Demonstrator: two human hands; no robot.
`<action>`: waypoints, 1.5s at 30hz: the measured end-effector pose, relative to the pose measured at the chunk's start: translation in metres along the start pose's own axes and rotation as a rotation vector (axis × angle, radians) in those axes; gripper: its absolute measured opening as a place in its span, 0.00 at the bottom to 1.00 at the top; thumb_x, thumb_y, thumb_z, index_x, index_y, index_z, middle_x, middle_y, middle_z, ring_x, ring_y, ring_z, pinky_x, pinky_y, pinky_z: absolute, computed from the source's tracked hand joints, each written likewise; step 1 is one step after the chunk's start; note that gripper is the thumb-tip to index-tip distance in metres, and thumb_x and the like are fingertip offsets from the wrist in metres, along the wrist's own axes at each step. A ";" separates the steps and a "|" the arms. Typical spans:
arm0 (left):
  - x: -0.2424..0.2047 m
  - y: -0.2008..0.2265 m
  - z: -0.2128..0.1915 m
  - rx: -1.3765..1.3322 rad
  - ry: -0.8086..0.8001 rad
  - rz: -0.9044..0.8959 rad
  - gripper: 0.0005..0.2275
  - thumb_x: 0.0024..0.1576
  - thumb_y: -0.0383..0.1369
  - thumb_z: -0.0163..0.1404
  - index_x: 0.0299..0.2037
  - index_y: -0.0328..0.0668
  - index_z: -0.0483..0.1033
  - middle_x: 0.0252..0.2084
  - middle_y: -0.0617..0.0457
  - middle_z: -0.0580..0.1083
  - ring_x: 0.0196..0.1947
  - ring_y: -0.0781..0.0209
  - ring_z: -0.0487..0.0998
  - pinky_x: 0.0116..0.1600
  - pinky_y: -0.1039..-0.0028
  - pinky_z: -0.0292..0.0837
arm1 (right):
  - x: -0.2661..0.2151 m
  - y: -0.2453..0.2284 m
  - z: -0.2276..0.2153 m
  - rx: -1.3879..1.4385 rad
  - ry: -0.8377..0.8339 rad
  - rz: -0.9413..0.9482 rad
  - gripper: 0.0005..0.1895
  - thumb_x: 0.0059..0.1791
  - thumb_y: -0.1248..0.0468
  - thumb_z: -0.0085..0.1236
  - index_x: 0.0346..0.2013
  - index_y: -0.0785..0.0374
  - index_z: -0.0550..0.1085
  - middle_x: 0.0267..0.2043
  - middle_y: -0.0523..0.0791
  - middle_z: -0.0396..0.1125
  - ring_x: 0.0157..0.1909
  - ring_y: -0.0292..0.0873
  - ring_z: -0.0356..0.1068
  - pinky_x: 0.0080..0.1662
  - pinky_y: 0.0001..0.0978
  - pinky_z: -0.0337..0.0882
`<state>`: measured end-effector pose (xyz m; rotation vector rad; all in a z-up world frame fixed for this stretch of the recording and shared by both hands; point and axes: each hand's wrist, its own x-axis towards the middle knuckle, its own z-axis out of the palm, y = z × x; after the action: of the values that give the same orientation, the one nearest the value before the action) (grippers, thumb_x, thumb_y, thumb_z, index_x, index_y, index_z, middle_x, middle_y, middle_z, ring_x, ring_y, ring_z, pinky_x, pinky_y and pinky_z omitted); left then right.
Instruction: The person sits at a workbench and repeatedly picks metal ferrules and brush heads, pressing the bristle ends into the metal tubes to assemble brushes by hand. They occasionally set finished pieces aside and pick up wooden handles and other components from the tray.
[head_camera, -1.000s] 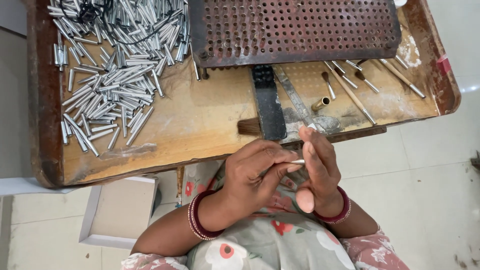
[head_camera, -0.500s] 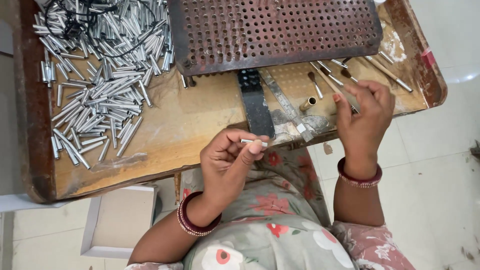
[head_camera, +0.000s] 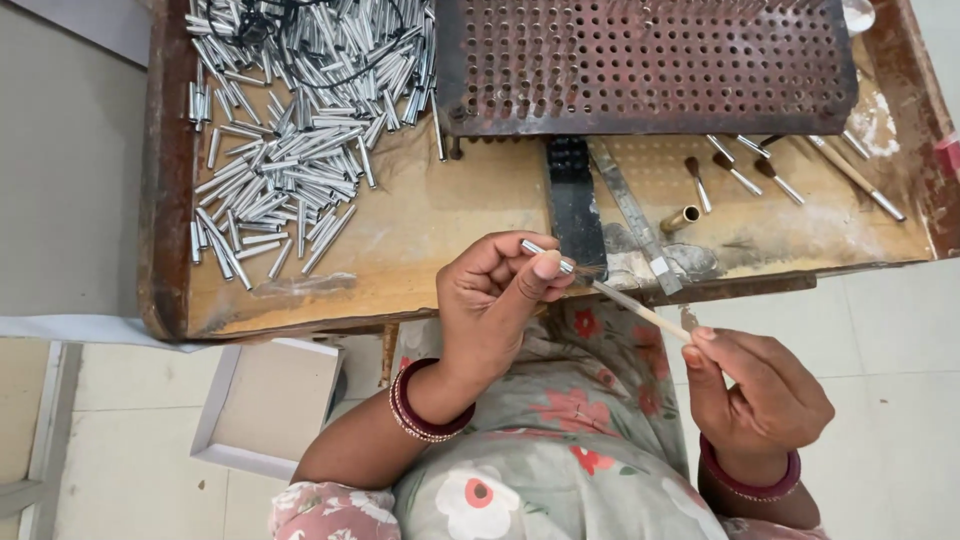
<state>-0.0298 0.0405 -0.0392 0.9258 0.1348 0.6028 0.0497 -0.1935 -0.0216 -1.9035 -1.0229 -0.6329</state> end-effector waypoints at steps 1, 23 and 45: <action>-0.002 0.000 0.000 0.002 -0.003 -0.003 0.09 0.65 0.28 0.55 0.51 0.29 0.76 0.40 0.50 0.80 0.40 0.68 0.81 0.46 0.77 0.79 | 0.000 -0.003 0.001 -0.001 0.003 0.004 0.08 0.54 0.69 0.68 0.46 0.66 0.78 0.39 0.50 0.75 0.36 0.40 0.76 0.37 0.22 0.72; -0.004 -0.001 0.006 0.113 0.002 0.081 0.04 0.64 0.24 0.58 0.42 0.30 0.77 0.37 0.54 0.78 0.37 0.74 0.77 0.43 0.82 0.73 | 0.021 0.053 0.005 -0.018 -0.084 0.069 0.07 0.56 0.72 0.67 0.48 0.65 0.79 0.40 0.48 0.75 0.39 0.41 0.78 0.42 0.25 0.76; -0.034 0.022 0.027 0.355 -0.287 0.160 0.07 0.71 0.29 0.48 0.48 0.31 0.73 0.51 0.42 0.81 0.48 0.64 0.82 0.55 0.75 0.79 | 0.011 -0.011 0.034 0.428 -0.180 -0.008 0.12 0.51 0.62 0.65 0.39 0.69 0.75 0.47 0.57 0.74 0.44 0.45 0.79 0.44 0.30 0.79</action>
<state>-0.0576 0.0131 -0.0106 1.3672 -0.0951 0.5964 0.0481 -0.1562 -0.0255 -1.5959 -1.1729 -0.2222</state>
